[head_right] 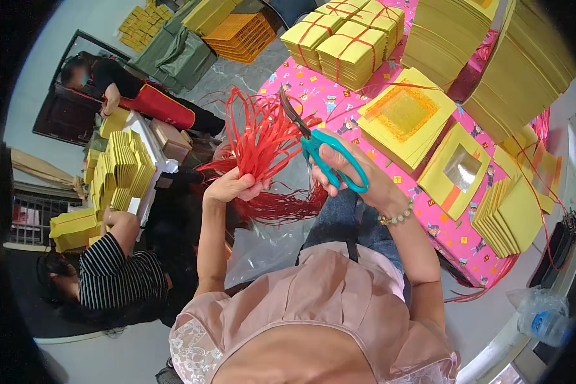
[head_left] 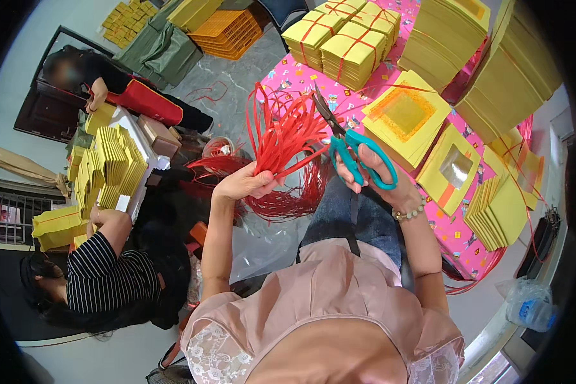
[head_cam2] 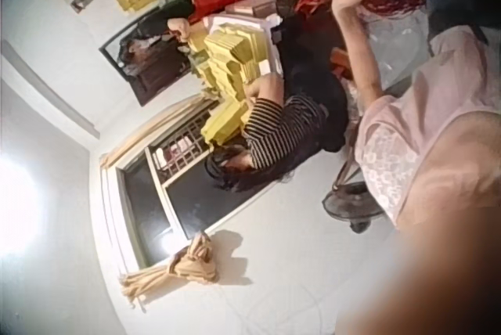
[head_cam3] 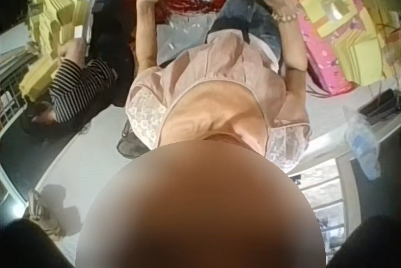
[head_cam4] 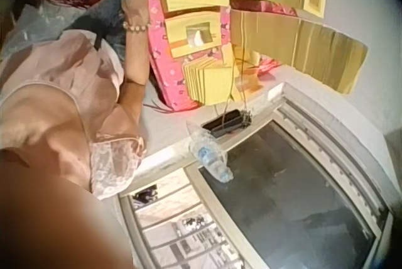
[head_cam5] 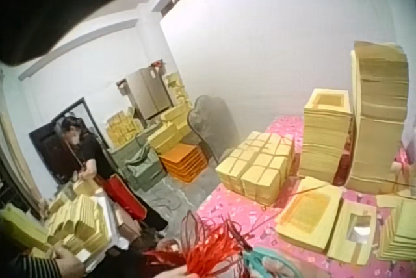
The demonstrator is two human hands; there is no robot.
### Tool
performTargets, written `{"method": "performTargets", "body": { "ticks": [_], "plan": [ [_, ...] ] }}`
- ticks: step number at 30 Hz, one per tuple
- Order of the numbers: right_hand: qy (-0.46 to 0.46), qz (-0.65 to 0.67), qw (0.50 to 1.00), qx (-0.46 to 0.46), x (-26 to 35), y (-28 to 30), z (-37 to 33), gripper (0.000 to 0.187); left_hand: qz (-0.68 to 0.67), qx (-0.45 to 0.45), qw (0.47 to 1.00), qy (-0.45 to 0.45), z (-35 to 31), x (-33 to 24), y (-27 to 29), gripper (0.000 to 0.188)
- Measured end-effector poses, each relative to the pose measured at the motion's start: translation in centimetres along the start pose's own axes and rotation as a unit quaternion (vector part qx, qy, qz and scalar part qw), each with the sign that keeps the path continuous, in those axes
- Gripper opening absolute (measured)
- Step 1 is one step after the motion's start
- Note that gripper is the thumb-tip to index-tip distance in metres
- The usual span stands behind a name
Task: The recorder bundles and cuts red plastic strips used for tying paper stacks.
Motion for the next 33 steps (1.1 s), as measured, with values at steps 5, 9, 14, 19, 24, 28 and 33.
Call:
{"method": "performTargets", "body": {
  "ticks": [5,9,14,19,24,28,33],
  "plan": [
    [-0.005,-0.006,1.000,-0.004,0.4,-0.1,0.2,0.041,0.021,-0.026,0.998,0.052,-0.1,-0.1,0.2,0.064],
    [-0.006,-0.022,1.000,-0.021,0.8,-0.1,0.4,0.035,0.018,-0.024,0.997,0.064,-0.2,-0.1,0.2,0.063],
    [-0.001,-0.045,0.998,-0.035,1.2,-0.2,0.4,0.031,0.012,-0.032,0.998,0.051,0.1,0.2,0.2,0.055],
    [-0.016,-0.067,0.997,-0.023,1.1,0.1,0.1,0.044,0.001,-0.012,1.000,0.004,0.3,-0.2,-0.1,0.042],
    [0.044,-0.006,0.998,-0.048,1.1,0.9,-1.0,0.041,-0.016,0.001,1.000,0.011,0.0,0.1,0.2,0.046],
    [0.068,0.019,0.997,-0.017,0.9,1.3,-2.8,0.071,-0.044,-0.036,0.998,-0.004,-0.2,0.6,0.8,0.054],
    [0.003,0.060,0.997,0.057,-1.1,0.7,-3.6,0.075,-0.099,0.017,0.994,-0.045,0.1,0.4,0.5,0.065]
  ]
}}
Point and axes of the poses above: each hand's wrist, its own z-axis towards the middle knuckle, its own y-axis out of the back of the hand, x = y × z, the point moved 6 cm from there along z, towards the middle knuckle, and after that the axes turned 5 degrees about y, right-handed, at the moved point
